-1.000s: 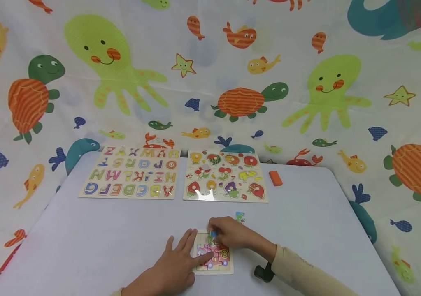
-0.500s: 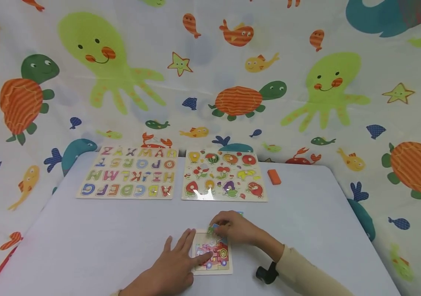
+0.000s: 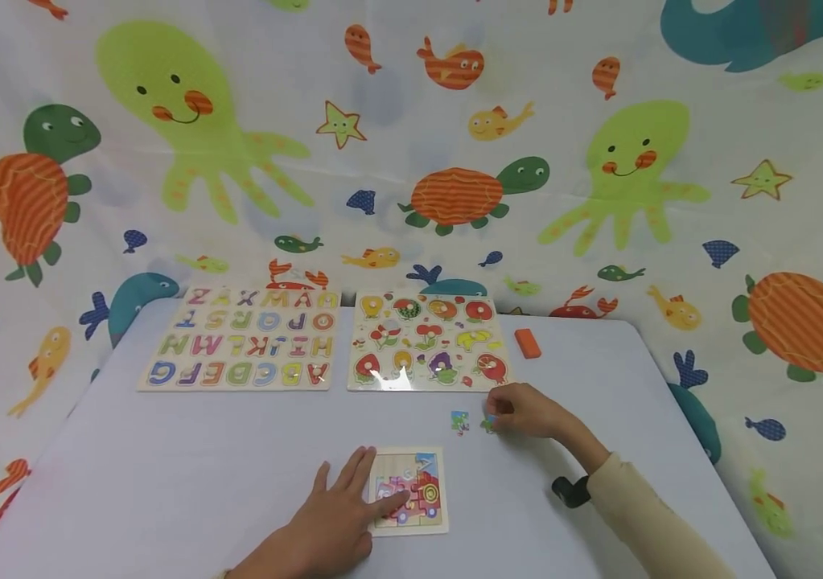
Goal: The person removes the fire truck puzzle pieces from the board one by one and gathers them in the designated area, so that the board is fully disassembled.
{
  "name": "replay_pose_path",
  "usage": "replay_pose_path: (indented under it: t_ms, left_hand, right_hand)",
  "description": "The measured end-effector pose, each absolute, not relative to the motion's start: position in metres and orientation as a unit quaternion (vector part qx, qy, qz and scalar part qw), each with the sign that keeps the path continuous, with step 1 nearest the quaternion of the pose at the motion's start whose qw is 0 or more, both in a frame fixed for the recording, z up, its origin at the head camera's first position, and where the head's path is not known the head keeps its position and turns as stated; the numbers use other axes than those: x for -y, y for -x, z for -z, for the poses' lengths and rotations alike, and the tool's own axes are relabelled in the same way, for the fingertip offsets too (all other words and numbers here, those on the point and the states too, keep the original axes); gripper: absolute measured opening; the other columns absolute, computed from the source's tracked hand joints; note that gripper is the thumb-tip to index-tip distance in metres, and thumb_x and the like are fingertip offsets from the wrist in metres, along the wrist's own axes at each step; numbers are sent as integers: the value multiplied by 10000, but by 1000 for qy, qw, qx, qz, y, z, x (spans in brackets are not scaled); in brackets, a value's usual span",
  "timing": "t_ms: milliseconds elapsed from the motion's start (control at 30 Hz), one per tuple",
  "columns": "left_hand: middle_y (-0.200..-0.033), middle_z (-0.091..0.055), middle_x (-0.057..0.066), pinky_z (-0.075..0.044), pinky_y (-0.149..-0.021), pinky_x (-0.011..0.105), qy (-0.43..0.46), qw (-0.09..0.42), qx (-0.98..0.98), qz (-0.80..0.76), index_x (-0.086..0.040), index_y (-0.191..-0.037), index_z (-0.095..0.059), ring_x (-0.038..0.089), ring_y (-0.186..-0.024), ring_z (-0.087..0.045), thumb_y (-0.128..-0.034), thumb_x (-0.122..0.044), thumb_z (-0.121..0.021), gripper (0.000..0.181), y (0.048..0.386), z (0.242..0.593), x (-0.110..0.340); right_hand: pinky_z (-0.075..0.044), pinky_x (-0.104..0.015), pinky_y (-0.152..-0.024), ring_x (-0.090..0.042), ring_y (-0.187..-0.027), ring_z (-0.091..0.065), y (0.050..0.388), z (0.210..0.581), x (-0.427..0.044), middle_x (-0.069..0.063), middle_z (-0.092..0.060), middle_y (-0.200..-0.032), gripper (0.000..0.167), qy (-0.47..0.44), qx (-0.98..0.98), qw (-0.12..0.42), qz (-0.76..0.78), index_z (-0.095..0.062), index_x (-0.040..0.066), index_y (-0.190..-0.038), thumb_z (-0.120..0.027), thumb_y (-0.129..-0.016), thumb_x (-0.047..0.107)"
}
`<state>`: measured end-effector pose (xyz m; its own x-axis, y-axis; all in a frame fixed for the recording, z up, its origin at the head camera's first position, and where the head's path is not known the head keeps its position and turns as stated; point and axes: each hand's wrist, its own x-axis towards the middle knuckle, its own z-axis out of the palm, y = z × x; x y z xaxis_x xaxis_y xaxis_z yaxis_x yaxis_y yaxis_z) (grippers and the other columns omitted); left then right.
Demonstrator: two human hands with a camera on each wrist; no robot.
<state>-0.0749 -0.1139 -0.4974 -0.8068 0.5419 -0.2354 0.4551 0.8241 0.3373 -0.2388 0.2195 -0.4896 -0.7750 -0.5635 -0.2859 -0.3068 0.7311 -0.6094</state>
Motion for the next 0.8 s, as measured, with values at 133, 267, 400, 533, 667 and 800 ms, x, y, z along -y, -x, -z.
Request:
replay_pose_path:
  t_ms: [133,267,400,533,667,800]
  left_hand:
    - [-1629,-260,238,-248,-1061,779,-261,173,-939,-142,-444,-1449,-561,441,-1506,-218,-848,-175,-688,671,75,498,113]
    - [-1629,-262,234,-248,-1057,782,-260,179,-938,-142,-449,-1448,-560,441,-1503,-220,-847,-176,-688,673,77,498,113]
    - [-1627,-264,233,-254,-1052,784,-261,179,-938,-141,-451,-1448,-559,442,-1501,-223,-850,-183,-693,669,76,499,113]
    - [-1628,-264,230,-258,-1053,781,-260,178,-939,-137,-454,-1448,-559,439,-1503,-221,-854,-195,-700,663,76,500,113]
    - [-1631,-262,226,-260,-1051,781,-258,181,-940,-131,-461,-1448,-555,435,-1507,-213,-859,-204,-700,659,76,500,114]
    - [-1640,-253,221,-254,-1058,778,-257,181,-941,-129,-469,-1455,-543,432,-1514,-202,-867,-203,-693,663,76,500,113]
  right_hand:
    - [-470,-284,-714,-150,-798,-533,240,494,-219,54,-566,-780,150,240,-912,212,258,-651,156,-886,-777,-895,75]
    - [-474,-290,-730,-151,-807,-529,241,495,-217,60,-569,-798,155,243,-919,189,244,-659,148,-905,-785,-885,58]
    - [-494,-318,-759,-151,-822,-530,239,499,-213,65,-589,-825,142,224,-934,177,215,-684,146,-944,-798,-882,88]
    - [-543,-372,-847,-164,-941,-566,226,497,-199,25,-646,-1001,207,231,-951,130,158,-729,153,-1055,-819,-870,141]
    - [-545,-423,-937,-217,-1135,-566,201,489,-171,-45,-627,-1238,304,334,-925,93,156,-737,184,-1178,-812,-883,173]
    - [-476,-485,-1048,-265,-1316,-484,185,484,-144,-58,-563,-1410,345,425,-883,119,159,-722,224,-1243,-796,-906,243]
